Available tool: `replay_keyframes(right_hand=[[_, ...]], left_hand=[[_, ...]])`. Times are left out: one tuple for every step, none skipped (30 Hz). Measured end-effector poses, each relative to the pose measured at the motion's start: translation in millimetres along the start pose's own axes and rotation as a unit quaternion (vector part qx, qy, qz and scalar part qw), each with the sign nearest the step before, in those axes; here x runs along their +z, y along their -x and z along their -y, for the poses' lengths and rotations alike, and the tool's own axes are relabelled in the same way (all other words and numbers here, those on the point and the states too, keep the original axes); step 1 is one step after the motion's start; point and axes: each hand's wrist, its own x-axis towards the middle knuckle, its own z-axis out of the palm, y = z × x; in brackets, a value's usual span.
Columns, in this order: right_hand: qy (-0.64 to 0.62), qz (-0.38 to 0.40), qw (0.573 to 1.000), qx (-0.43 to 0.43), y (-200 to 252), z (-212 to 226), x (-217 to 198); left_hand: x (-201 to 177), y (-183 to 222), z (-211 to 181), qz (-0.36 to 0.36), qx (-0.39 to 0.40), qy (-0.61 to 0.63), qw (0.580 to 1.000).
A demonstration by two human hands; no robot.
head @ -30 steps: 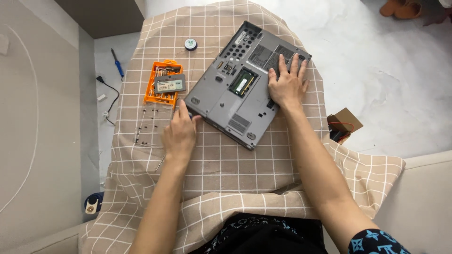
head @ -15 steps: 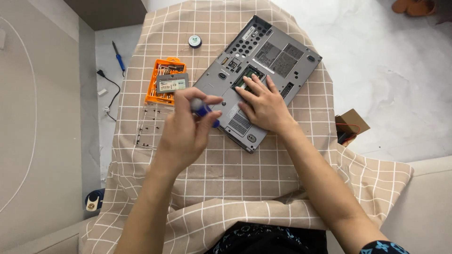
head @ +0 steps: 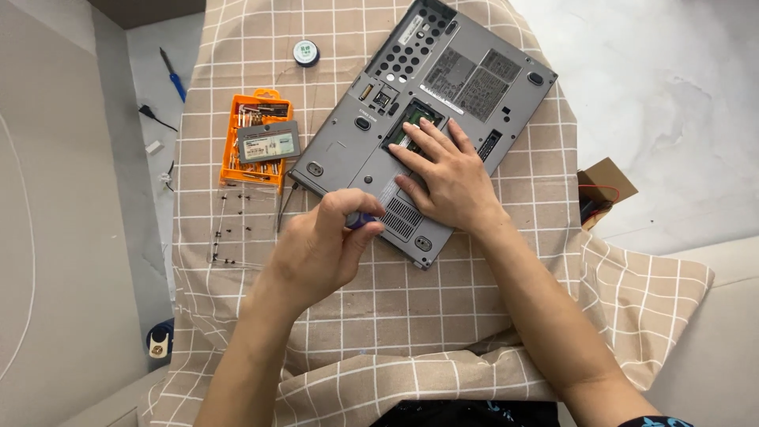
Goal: The person repairs or disassembles a laptop using a screwdriver.
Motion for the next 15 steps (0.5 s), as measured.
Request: replay_keyframes(right_hand=[[-0.008, -0.002, 1.0, 0.0, 0.0, 0.4, -1.1], [-0.008, -0.001, 1.0, 0.001, 0.0, -0.1, -0.1], [-0.003, 0.0, 1.0, 0.002, 0.1, -0.2, 0.8], [0.003, 0.0, 1.0, 0.002, 0.1, -0.1, 1.6], [0.003, 0.001, 1.0, 0.004, 0.5, -0.1, 2.0], [0.005, 0.0, 1.0, 0.001, 0.7, -0.2, 2.0], [0.007, -0.001, 1.0, -0.002, 0.9, 0.1, 1.6], [0.007, -0.002, 1.0, -0.003, 0.7, -0.6, 3.0], [0.008, -0.003, 1.0, -0.001, 0.6, -1.0, 4.0], [0.009, -0.003, 1.0, -0.001, 0.7, -1.8, 4.3], [0.011, -0.005, 1.0, -0.001, 0.5, -1.8, 2.8], [-0.005, -0.014, 1.0, -0.002, 0.5, -1.7, 1.1], [-0.02, -0.022, 1.0, -0.003, 0.7, -1.4, -0.8], [-0.018, -0.025, 0.999, -0.004, 0.4, -3.5, -4.6], [-0.053, -0.037, 0.998, -0.018, 0.2, -5.5, -8.6]], left_hand=[[0.9, 0.2, 1.0, 0.004, -0.003, 0.0, 1.0], [1.6, -0.2, 1.4, 0.005, -0.004, 0.001, 1.0], [2.2, -0.4, 1.4, 0.008, -0.001, -0.004, 1.0], [2.6, -0.6, 1.3, 0.011, 0.002, -0.009, 1.0], [2.1, -1.4, 0.7, 0.012, 0.001, -0.008, 1.0], [1.7, -2.1, -0.3, 0.017, 0.001, -0.012, 1.0], [1.0, -2.7, -1.7, 0.021, 0.0, -0.017, 1.0], [-3.4, -6.9, -6.5, 0.021, 0.001, -0.017, 1.0], [-8.0, -11.0, -11.9, 0.03, 0.003, -0.022, 0.999], [-12.3, -15.3, -17.5, 0.04, 0.006, -0.027, 0.999], [-17.1, -19.8, -24.7, 0.039, 0.008, -0.027, 0.999], [-22.0, -23.8, -32.2, 0.045, 0.016, -0.032, 0.998], [-26.9, -27.8, -40.1, 0.051, 0.024, -0.038, 0.998], [-27.7, -27.2, -41.0, 0.05, 0.027, -0.039, 0.998], [-28.5, -26.7, -42.0, 0.056, 0.018, -0.037, 0.998]])
